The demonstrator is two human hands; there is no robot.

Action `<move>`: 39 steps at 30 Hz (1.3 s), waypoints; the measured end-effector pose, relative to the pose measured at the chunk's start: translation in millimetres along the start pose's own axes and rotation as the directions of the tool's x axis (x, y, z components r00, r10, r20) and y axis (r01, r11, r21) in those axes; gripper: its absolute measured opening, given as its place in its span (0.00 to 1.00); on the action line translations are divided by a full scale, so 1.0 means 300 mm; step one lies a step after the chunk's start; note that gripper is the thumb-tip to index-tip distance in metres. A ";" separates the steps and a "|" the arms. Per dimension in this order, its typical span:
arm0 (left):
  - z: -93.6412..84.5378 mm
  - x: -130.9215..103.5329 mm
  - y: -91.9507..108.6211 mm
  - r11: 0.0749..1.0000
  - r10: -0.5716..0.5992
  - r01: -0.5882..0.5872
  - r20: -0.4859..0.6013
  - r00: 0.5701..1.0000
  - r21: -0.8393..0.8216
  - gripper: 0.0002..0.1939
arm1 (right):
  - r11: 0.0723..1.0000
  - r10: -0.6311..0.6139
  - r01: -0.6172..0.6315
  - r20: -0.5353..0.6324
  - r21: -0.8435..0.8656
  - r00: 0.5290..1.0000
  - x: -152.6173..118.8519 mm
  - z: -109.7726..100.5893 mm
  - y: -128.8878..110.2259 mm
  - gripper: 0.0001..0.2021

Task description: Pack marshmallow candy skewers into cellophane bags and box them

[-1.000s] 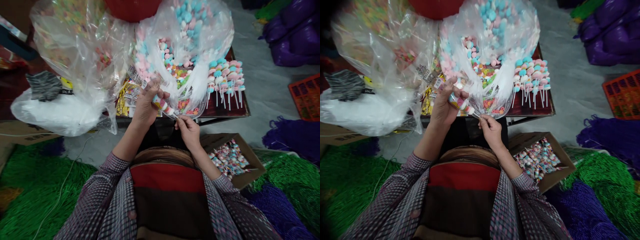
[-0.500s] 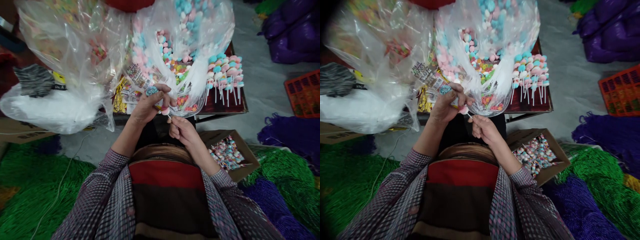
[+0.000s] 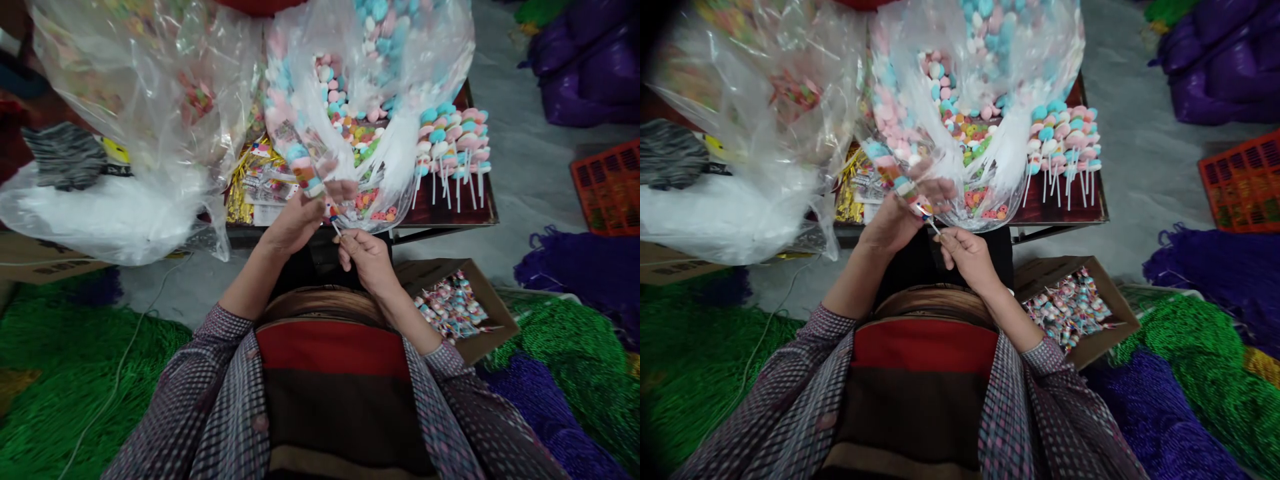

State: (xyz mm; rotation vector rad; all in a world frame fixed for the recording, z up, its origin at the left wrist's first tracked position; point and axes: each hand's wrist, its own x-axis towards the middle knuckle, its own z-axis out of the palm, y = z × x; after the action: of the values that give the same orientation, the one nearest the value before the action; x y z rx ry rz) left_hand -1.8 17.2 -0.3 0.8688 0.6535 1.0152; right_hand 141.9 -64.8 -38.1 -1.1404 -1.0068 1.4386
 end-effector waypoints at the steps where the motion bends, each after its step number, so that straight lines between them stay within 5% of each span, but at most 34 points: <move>1: -0.008 0.006 0.018 1.000 0.026 -0.027 -0.048 0.998 -0.014 0.28 | 0.999 -0.017 0.016 -0.019 -0.048 1.000 -0.001 -0.005 0.003 0.18; 5: -0.015 0.047 0.062 0.984 0.148 -0.169 -0.246 0.958 -0.065 0.13 | 0.949 -0.147 0.116 -0.088 -0.292 0.985 -0.010 -0.015 0.015 0.13; 8: 0.016 0.055 0.031 0.971 0.169 -0.204 -0.252 0.953 -0.122 0.12 | 0.890 -0.267 0.194 -0.126 -0.413 0.956 -0.010 -0.001 0.014 0.10; 12: 0.063 0.020 -0.055 0.983 0.079 -0.103 -0.152 0.985 -0.155 0.15 | 0.955 -0.151 0.115 -0.113 -0.273 0.982 0.005 0.026 -0.003 0.16; 16: 0.060 -0.002 -0.077 0.994 0.019 -0.037 -0.175 0.984 -0.099 0.12 | 0.990 -0.050 0.045 -0.038 -0.134 0.998 0.021 0.032 -0.014 0.20; 25: 0.015 -0.005 -0.105 0.984 0.107 -0.088 -0.116 0.988 0.154 0.25 | 0.990 -0.111 0.095 -0.156 -0.106 0.981 0.024 0.018 -0.020 0.19; 28: -0.017 0.000 -0.114 0.904 0.210 -0.159 -0.088 0.974 0.397 0.25 | 0.987 -0.137 0.118 -0.187 -0.112 0.973 0.022 0.010 -0.016 0.17; 31: -0.039 0.003 -0.106 0.711 0.330 -0.254 0.007 0.944 0.655 0.30 | 0.985 -0.160 0.145 -0.186 -0.092 0.970 0.025 0.007 -0.007 0.17; 35: -0.044 -0.007 -0.109 0.502 0.419 -0.356 0.138 0.897 0.788 0.32 | 0.982 -0.179 0.163 -0.191 -0.096 0.965 0.036 0.004 0.002 0.18; 39: -0.053 -0.021 -0.114 0.680 0.319 -0.290 0.084 0.944 0.673 0.29 | 0.985 -0.163 0.151 -0.166 -0.085 0.973 0.040 0.001 0.007 0.19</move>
State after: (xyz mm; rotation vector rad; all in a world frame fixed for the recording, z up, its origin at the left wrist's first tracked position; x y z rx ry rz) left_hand -1.8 7.4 -37.3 1.6587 0.9642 1.1027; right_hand 140.6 -53.2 -41.8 -1.1876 -1.0091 1.1658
